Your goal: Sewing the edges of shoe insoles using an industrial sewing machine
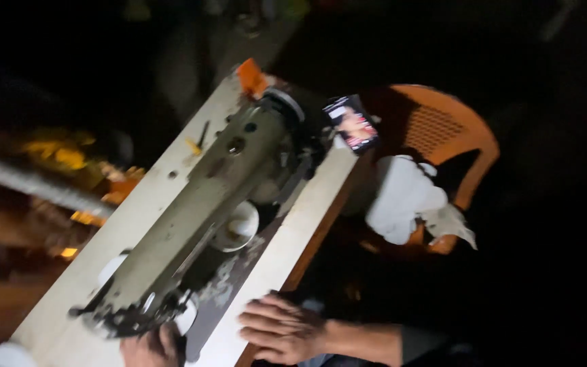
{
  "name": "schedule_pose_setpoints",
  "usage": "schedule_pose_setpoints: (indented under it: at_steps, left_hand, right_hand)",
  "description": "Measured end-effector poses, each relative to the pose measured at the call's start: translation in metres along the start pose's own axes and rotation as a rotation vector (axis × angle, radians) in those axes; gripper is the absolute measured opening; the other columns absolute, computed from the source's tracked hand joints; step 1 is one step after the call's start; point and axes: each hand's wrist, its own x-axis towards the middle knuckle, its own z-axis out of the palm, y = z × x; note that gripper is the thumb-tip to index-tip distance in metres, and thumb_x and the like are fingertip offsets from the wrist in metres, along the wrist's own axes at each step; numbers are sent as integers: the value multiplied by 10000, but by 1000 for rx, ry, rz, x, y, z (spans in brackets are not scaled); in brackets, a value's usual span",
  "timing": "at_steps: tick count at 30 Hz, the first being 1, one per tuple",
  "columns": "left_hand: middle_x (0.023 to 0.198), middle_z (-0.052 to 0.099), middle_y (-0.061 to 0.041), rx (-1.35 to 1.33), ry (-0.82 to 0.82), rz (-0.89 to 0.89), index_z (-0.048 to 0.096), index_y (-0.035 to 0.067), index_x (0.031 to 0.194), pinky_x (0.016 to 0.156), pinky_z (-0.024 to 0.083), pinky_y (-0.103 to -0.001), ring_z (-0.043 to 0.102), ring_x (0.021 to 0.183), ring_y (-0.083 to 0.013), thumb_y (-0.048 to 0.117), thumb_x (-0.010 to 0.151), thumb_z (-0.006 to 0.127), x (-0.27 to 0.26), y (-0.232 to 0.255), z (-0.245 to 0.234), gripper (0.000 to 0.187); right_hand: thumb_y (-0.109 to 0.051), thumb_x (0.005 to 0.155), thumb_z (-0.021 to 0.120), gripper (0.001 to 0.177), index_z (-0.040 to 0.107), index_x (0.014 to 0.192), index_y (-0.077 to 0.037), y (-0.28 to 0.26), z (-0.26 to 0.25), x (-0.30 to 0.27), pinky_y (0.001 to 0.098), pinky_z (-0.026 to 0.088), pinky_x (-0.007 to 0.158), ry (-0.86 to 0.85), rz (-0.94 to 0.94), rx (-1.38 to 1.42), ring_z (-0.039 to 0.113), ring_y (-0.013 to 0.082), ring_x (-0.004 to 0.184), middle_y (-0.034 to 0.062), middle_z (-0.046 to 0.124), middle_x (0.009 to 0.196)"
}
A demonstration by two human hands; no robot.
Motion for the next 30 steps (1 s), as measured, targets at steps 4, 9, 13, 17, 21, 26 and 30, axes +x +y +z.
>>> schedule_pose_setpoints:
  at_steps: [4, 9, 13, 17, 21, 26, 30]
  left_hand:
    - [819, 704, -217, 100, -34, -165, 754, 72, 764, 880, 481, -555, 639, 881, -467, 302, 931, 535, 22, -2, 10, 359]
    - [691, 615, -174, 148, -103, -324, 664, 75, 629, 868, 395, -494, 567, 771, -377, 319, 923, 611, 21, 2, 12, 386]
    - [910, 576, -178, -6, -17, -186, 622, 56, 858, 1001, 391, -533, 484, 975, -396, 234, 953, 561, 27, 11, -7, 210]
    - [1232, 574, -188, 5, -87, -234, 620, 56, 1153, 1187, 285, -564, 492, 1231, -418, 276, 1004, 481, 34, 24, -24, 300]
    - [1422, 510, -230, -86, -42, -216, 610, 44, 1252, 1171, 285, -591, 400, 1376, -450, 262, 984, 480, 39, 25, -32, 369]
    - [1589, 379, -243, -48, -78, -207, 509, 58, 1454, 1224, 235, -573, 279, 1511, -433, 240, 1018, 464, 37, 23, -32, 475]
    - [1598, 366, -238, -45, -80, -213, 541, 84, 1418, 1228, 232, -547, 289, 1513, -415, 292, 1044, 386, 40, 24, -36, 455]
  right_hand:
    - [-234, 1046, 665, 379, 633, 1340, 3, 4, -29, -17, 548, 464, 1131, 22, 23, 128, 628, 370, 1297, 191, 645, 1378]
    - [-183, 952, 682, 361, 660, 1240, 34, 92, -115, 34, 379, 476, 1046, 63, 18, 13, 686, 297, 1048, 157, 679, 1082]
    - [101, 1090, 619, 250, 607, 1334, 159, 129, -182, 125, 567, 406, 1219, 269, 111, -236, 517, 481, 1381, 300, 578, 1411]
    - [67, 1211, 603, 251, 603, 1385, 248, 204, -211, 157, 572, 399, 1140, 189, 73, -392, 521, 545, 1297, 404, 554, 1382]
    - [-282, 1352, 532, 397, 695, 1283, 74, 285, -202, 159, 550, 435, 748, -61, 532, -429, 645, 522, 1000, 329, 710, 1157]
    - [-341, 1350, 508, 350, 769, 1345, -108, 336, -180, 133, 428, 447, 821, 17, 639, -190, 629, 263, 1126, 121, 724, 1243]
    - [-413, 1345, 250, 532, 481, 1554, 18, 312, -178, 117, 462, 421, 1015, 15, 505, 43, 468, 370, 1299, 244, 486, 1465]
